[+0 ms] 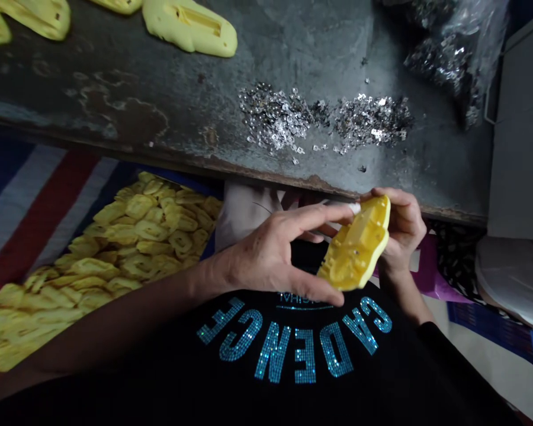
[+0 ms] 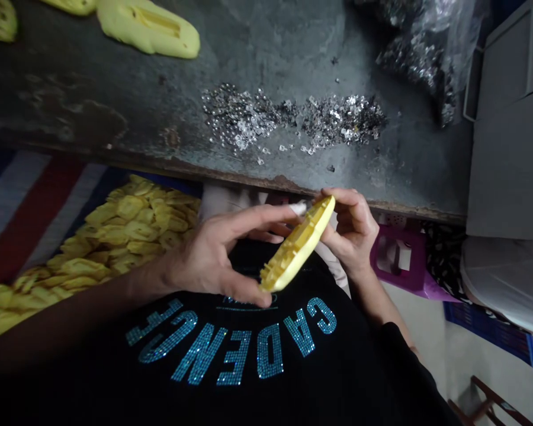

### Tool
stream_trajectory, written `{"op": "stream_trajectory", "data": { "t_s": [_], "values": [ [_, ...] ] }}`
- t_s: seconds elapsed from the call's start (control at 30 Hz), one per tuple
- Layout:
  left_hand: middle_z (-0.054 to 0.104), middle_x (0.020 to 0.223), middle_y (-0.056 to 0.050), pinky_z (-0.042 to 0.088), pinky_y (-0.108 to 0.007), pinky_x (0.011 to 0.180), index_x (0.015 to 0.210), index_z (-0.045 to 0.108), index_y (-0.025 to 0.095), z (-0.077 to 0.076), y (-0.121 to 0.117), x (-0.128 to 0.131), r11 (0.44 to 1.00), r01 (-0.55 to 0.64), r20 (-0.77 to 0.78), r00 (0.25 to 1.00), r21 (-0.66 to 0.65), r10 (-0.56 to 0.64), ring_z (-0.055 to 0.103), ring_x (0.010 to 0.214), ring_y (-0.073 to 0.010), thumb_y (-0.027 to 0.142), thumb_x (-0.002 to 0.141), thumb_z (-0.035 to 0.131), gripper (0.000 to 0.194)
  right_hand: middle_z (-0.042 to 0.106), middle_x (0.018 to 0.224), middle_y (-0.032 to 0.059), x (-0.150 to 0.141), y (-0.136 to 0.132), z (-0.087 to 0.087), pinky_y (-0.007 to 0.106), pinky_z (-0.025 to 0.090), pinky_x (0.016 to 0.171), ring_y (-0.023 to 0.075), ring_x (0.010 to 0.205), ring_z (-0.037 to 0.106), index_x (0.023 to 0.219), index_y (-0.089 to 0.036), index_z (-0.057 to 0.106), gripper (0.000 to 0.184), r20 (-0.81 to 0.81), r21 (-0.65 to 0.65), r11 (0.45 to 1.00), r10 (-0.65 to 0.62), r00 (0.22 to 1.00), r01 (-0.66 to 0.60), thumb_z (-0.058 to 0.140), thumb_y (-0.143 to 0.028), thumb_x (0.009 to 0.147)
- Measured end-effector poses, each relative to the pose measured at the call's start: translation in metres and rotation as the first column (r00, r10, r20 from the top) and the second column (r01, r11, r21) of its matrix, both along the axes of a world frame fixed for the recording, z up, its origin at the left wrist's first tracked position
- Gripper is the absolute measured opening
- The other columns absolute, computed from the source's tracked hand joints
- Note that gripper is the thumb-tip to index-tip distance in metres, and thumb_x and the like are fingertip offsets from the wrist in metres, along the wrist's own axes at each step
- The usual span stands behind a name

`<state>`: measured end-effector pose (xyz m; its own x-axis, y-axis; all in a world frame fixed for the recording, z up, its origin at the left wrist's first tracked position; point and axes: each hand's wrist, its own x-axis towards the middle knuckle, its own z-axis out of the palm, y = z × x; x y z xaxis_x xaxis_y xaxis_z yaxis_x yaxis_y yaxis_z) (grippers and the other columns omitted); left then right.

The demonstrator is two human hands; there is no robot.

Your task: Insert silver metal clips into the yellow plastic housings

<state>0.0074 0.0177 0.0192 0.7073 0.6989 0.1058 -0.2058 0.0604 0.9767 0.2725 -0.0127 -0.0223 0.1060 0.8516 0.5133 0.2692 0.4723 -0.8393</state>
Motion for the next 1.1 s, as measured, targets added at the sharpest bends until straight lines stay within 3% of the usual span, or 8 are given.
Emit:
{"op": "stream_trajectory", "data": {
  "t_s": [0.13,0.23,0.37,0.53,0.7,0.83,0.93,1.1],
  "values": [
    [0.09,0.13,-0.003,0.074,-0.034,0.094,0.147,0.078,0.036,0.009,-0.008,-0.004,0.916,-0.354,-0.024,0.934,-0.186,0.356,0.09,0.11,-0.0248,0.05,0.11,0.084,0.04,0.084,0.106,-0.0001,-0.004,-0.003,-0.001,0.03,0.068,0.08,0.0177,0.09,0.081,0.128,-0.031,0.081,0.037,-0.089,-0.255,0.964,0.05,0.995,-0.072,0.096,-0.048,0.099],
    [0.081,0.089,0.002,0.063,-0.026,0.058,0.112,0.076,0.027,0.011,0.002,-0.008,0.835,-0.529,-0.147,0.847,-0.151,0.51,0.08,0.067,-0.0175,0.061,0.113,0.076,0.034,0.088,0.105,0.0012,0.004,0.005,0.013,0.032,0.069,0.08,0.0182,0.088,0.082,0.126,-0.028,0.085,0.041,-0.085,-0.461,0.831,0.309,0.947,-0.312,0.099,-0.052,0.096],
    [0.076,0.075,0.002,0.044,-0.024,0.042,0.104,0.076,0.025,0.007,0.019,-0.014,0.921,-0.386,-0.251,0.898,-0.051,0.362,0.066,0.049,-0.0139,0.061,0.113,0.076,0.038,0.09,0.114,0.002,0.004,0.03,0.04,0.034,0.069,0.085,0.0189,0.092,0.081,0.138,-0.029,0.084,0.056,-0.011,-0.461,0.818,0.383,0.924,-0.345,0.104,-0.052,0.091],
    [0.078,0.079,0.004,0.043,-0.022,0.044,0.136,0.072,0.03,0.0,0.02,-0.017,0.934,-0.327,-0.214,0.932,-0.143,0.294,0.062,0.048,-0.0118,0.055,0.107,0.086,0.04,0.083,0.091,-0.0026,-0.032,0.041,0.03,0.029,0.066,0.072,0.015,0.077,0.075,0.111,-0.024,0.079,0.052,-0.434,-0.521,0.616,0.405,0.804,-0.591,0.11,-0.055,0.082],
    [0.091,0.113,-0.006,0.07,-0.027,0.082,0.144,0.074,0.026,-0.015,-0.002,-0.022,0.857,-0.42,-0.23,0.903,-0.298,0.363,0.087,0.094,-0.0223,0.04,0.101,0.092,0.049,0.08,0.081,-0.0051,-0.036,0.022,0.0,0.029,0.061,0.059,0.0156,0.066,0.072,0.106,-0.029,0.075,0.054,-0.528,-0.539,0.669,0.205,0.824,-0.512,0.107,-0.066,0.082],
    [0.09,0.104,-0.004,0.07,-0.026,0.078,0.127,0.078,0.023,-0.009,-0.002,-0.019,0.716,-0.536,-0.256,0.844,-0.448,0.471,0.085,0.083,-0.02,0.039,0.096,0.091,0.037,0.089,0.107,0.0023,0.016,0.029,0.003,0.038,0.065,0.087,0.0205,0.092,0.08,0.118,-0.029,0.085,0.024,0.097,-0.384,0.919,0.133,0.986,-0.086,0.093,-0.044,0.102],
    [0.08,0.08,0.0,0.062,-0.023,0.059,0.104,0.072,0.022,0.003,0.009,-0.013,0.636,-0.552,-0.31,0.832,-0.54,0.459,0.072,0.063,-0.016,0.042,0.088,0.094,0.034,0.083,0.1,0.0028,0.053,0.051,0.005,0.046,0.058,0.094,0.0252,0.097,0.075,0.106,-0.029,0.086,0.003,0.54,-0.094,0.967,-0.149,0.828,0.235,0.083,-0.028,0.104],
    [0.076,0.079,0.0,0.057,-0.022,0.054,0.097,0.071,0.022,0.005,0.017,-0.008,0.574,-0.598,-0.379,0.8,-0.56,0.465,0.07,0.063,-0.016,0.045,0.083,0.09,0.033,0.079,0.106,0.0066,0.066,0.079,-0.004,0.054,0.053,0.101,0.0331,0.106,0.072,0.11,-0.03,0.085,0.008,0.676,-0.167,0.962,-0.048,0.735,0.217,0.08,-0.033,0.105]
  ]
}}
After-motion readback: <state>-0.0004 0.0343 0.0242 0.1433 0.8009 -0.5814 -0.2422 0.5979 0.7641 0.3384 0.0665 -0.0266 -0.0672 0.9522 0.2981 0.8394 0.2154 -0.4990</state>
